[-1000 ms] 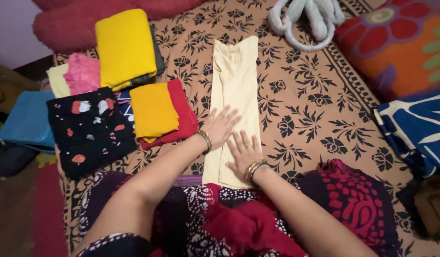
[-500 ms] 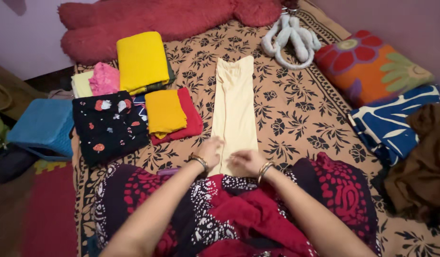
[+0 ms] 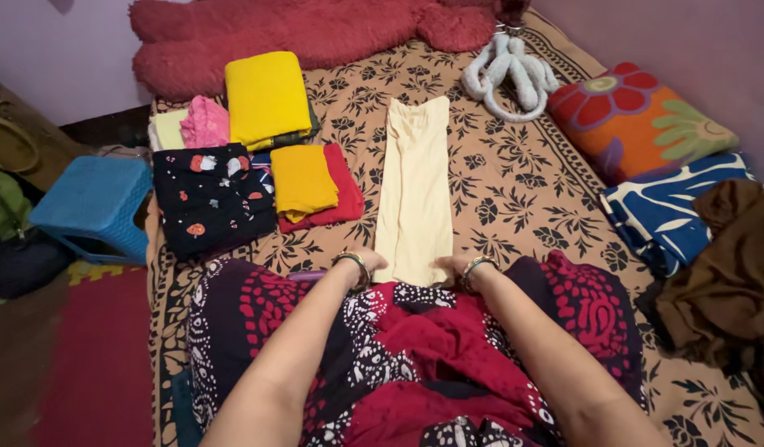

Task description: The person folds a yellow shirt and a brown garment by hand while sitting on the floor. The person first spreads the yellow shirt flat, folds the sleeves and sides toward the center, and then folds it into a square before laying out and folding the brown piece of clothing.

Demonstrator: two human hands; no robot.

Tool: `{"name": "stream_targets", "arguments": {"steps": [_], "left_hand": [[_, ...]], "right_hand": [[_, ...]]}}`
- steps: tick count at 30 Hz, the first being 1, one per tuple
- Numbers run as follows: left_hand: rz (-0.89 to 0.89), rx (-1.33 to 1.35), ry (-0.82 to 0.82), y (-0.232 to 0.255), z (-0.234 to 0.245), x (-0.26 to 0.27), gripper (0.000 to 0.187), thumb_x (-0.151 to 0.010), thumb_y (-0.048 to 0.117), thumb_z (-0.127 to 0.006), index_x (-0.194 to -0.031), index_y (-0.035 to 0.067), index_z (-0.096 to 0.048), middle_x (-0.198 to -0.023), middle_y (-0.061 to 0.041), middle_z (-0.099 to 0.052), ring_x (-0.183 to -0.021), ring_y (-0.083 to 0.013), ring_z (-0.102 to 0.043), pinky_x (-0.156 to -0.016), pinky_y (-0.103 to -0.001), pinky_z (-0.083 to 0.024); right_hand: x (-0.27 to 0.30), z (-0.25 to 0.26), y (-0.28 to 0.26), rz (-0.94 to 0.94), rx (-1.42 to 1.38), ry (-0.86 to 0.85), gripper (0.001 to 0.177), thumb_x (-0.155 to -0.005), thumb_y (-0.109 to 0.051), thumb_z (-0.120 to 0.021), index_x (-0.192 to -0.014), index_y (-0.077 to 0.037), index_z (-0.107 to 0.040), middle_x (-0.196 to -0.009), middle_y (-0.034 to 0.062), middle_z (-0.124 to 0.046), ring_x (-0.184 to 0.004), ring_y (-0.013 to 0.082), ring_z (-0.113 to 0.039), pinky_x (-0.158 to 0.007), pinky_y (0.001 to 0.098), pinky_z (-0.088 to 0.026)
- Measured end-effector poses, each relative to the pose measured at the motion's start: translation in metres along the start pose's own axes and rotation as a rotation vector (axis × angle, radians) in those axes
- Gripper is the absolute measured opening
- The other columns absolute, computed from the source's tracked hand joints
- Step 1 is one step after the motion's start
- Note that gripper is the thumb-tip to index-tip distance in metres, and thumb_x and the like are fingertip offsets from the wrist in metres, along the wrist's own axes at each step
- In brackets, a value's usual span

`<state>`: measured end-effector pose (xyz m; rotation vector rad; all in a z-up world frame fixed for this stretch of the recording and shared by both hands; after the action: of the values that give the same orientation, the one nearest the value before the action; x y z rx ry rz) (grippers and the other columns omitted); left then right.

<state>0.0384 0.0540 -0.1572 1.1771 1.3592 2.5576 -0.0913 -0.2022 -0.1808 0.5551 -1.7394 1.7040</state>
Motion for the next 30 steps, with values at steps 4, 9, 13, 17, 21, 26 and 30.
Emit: {"name": "stream_targets", "arguments": {"steps": [4, 9, 13, 17, 21, 26, 30], "left_hand": [[0.0, 0.49, -0.03, 0.0, -0.005, -0.003, 0.012, -0.08, 0.009, -0.072, -0.079, 0.007, -0.061, -0.065, -0.002, -0.055, -0.045, -0.0152, -0.048, -0.041, -0.032, -0.034], [0.109, 0.637, -0.127, 0.007, -0.013, 0.026, 0.009, -0.086, 0.001, -0.066, -0.089, -0.006, -0.063, -0.076, -0.016, -0.068, -0.054, -0.0255, -0.067, -0.051, -0.036, -0.058], [-0.019, 0.404, -0.044, 0.022, -0.009, 0.06, 0.014, -0.081, 0.0, -0.075, -0.091, -0.007, -0.068, -0.076, -0.014, -0.07, -0.053, -0.0211, -0.068, -0.047, -0.036, -0.054], [-0.049, 0.074, -0.07, 0.036, -0.006, 0.097, 0.016, -0.079, 0.007, -0.079, -0.086, -0.003, -0.069, -0.07, -0.01, -0.066, -0.049, -0.0183, -0.057, -0.043, -0.036, -0.043], [-0.108, -0.049, -0.093, 0.05, 0.003, 0.121, 0.016, -0.077, 0.008, -0.079, -0.076, -0.003, -0.068, -0.062, -0.007, -0.063, -0.047, -0.0162, -0.055, -0.041, -0.033, -0.042], [-0.148, -0.009, -0.154, 0.051, 0.007, 0.123, 0.021, -0.079, 0.011, -0.078, -0.069, -0.001, -0.065, -0.058, -0.008, -0.06, -0.044, -0.0156, -0.053, -0.039, -0.032, -0.038], [-0.056, 0.245, -0.267, 0.056, 0.011, 0.113, 0.017, -0.086, 0.009, -0.068, -0.078, -0.004, -0.062, -0.067, -0.013, -0.068, -0.056, -0.0228, -0.072, -0.037, -0.028, -0.037]], "right_hand": [[0.009, 0.006, -0.003, 0.019, -0.208, 0.092, 0.024, -0.086, -0.019, -0.081, -0.088, -0.001, -0.065, -0.064, 0.0069, -0.059, -0.05, 0.0203, -0.054, -0.046, 0.0353, -0.048], [0.027, 0.014, -0.009, 0.116, -0.324, 0.175, 0.011, -0.084, -0.009, -0.076, -0.088, 0.0, -0.071, -0.069, 0.0083, -0.068, -0.052, 0.0197, -0.06, -0.047, 0.0338, -0.049], [0.029, 0.022, -0.004, 0.248, -0.199, 0.22, 0.013, -0.082, -0.004, -0.079, -0.089, 0.002, -0.07, -0.073, 0.0099, -0.07, -0.054, 0.0204, -0.064, -0.048, 0.0326, -0.052], [0.076, 0.017, -0.017, 0.271, 0.021, 0.224, 0.012, -0.081, -0.002, -0.077, -0.091, 0.003, -0.074, -0.076, 0.0104, -0.073, -0.058, 0.0205, -0.068, -0.051, 0.0313, -0.056], [0.136, 0.011, -0.029, 0.145, 0.057, 0.264, 0.015, -0.086, -0.003, -0.073, -0.1, 0.003, -0.071, -0.08, 0.0128, -0.073, -0.06, 0.0225, -0.07, -0.055, 0.0338, -0.06], [0.147, 0.011, -0.035, 0.083, -0.146, 0.155, 0.015, -0.088, -0.005, -0.072, -0.102, -0.003, -0.068, -0.08, 0.0083, -0.07, -0.062, 0.0169, -0.068, -0.057, 0.0339, -0.063], [0.14, 0.024, -0.043, 0.098, -0.227, 0.207, 0.016, -0.09, -0.004, -0.072, -0.101, -0.005, -0.061, -0.084, 0.0064, -0.066, -0.065, 0.0158, -0.067, -0.06, 0.0336, -0.064]]}}
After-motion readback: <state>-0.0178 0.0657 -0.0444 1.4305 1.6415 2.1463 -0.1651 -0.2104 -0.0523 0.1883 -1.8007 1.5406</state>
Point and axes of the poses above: each hand's wrist, its own x-axis away from the middle knuckle, its own z-axis out of the back of the hand, y = z × x, the point moved 6 cm from there along -x, towards the middle knuckle
